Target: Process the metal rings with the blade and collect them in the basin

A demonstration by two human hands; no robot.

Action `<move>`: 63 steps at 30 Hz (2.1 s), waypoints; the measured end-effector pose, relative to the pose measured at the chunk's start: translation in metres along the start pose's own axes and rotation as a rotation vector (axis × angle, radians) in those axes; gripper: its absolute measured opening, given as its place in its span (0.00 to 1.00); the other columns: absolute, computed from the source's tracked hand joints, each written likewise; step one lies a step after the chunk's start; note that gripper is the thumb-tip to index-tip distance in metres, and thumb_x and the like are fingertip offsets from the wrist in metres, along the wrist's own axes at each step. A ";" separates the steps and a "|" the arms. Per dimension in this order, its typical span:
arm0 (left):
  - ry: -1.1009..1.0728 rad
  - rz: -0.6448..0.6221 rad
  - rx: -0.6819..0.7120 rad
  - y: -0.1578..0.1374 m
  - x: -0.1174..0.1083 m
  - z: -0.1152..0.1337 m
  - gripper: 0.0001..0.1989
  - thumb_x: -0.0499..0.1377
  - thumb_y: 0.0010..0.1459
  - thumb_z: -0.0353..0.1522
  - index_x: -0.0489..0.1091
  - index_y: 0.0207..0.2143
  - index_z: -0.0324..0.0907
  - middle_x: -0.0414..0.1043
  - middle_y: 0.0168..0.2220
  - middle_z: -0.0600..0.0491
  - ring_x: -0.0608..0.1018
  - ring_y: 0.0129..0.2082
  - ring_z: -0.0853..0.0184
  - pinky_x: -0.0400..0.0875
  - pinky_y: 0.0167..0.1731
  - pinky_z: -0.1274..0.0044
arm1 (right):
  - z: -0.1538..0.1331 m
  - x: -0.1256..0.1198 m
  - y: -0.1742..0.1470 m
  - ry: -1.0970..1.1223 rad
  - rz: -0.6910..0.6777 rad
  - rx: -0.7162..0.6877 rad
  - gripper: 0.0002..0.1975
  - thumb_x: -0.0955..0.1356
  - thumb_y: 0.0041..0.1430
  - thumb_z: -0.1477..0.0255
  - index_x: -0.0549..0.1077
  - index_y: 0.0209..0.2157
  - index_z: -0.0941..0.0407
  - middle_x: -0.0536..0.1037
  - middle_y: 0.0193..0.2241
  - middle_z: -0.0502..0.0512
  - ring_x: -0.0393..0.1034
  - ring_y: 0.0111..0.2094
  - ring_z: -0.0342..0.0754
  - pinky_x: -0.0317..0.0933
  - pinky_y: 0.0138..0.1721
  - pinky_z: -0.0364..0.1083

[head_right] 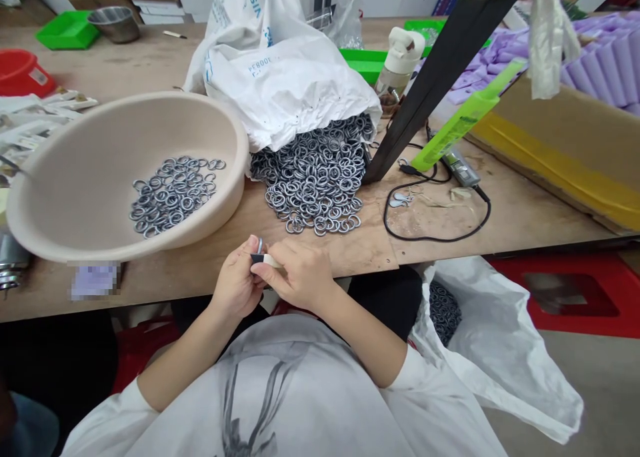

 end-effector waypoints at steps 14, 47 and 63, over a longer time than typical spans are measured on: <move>0.057 -0.198 -0.111 -0.006 -0.011 -0.002 0.26 0.68 0.51 0.47 0.60 0.22 0.39 0.56 0.18 0.62 0.56 0.13 0.81 0.50 0.13 0.86 | 0.057 -0.001 0.013 -0.225 -0.126 0.436 0.18 0.63 0.68 0.57 0.75 0.35 0.55 0.76 0.30 0.53 0.67 0.30 0.48 0.49 0.30 0.44; 0.194 -0.143 0.137 0.006 -0.009 -0.012 0.23 0.64 0.55 0.51 0.71 0.32 0.40 0.59 0.23 0.58 0.56 0.20 0.76 0.50 0.18 0.83 | 0.021 0.018 -0.002 0.835 0.114 0.337 0.18 0.76 0.54 0.59 0.77 0.43 0.51 0.78 0.39 0.52 0.72 0.42 0.48 0.65 0.48 0.49; 0.179 -0.210 0.043 0.003 -0.013 -0.004 0.26 0.67 0.50 0.51 0.61 0.23 0.41 0.47 0.17 0.63 0.50 0.17 0.77 0.47 0.17 0.82 | 0.009 -0.008 -0.003 0.361 -0.112 0.098 0.27 0.57 0.69 0.50 0.64 0.24 0.55 0.63 0.21 0.48 0.57 0.24 0.42 0.48 0.27 0.45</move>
Point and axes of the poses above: each hand's wrist, its own y-axis towards the middle knuckle, its own x-axis out of the palm, z = x × y, the point moved 3 cm from there along y, towards the middle knuckle
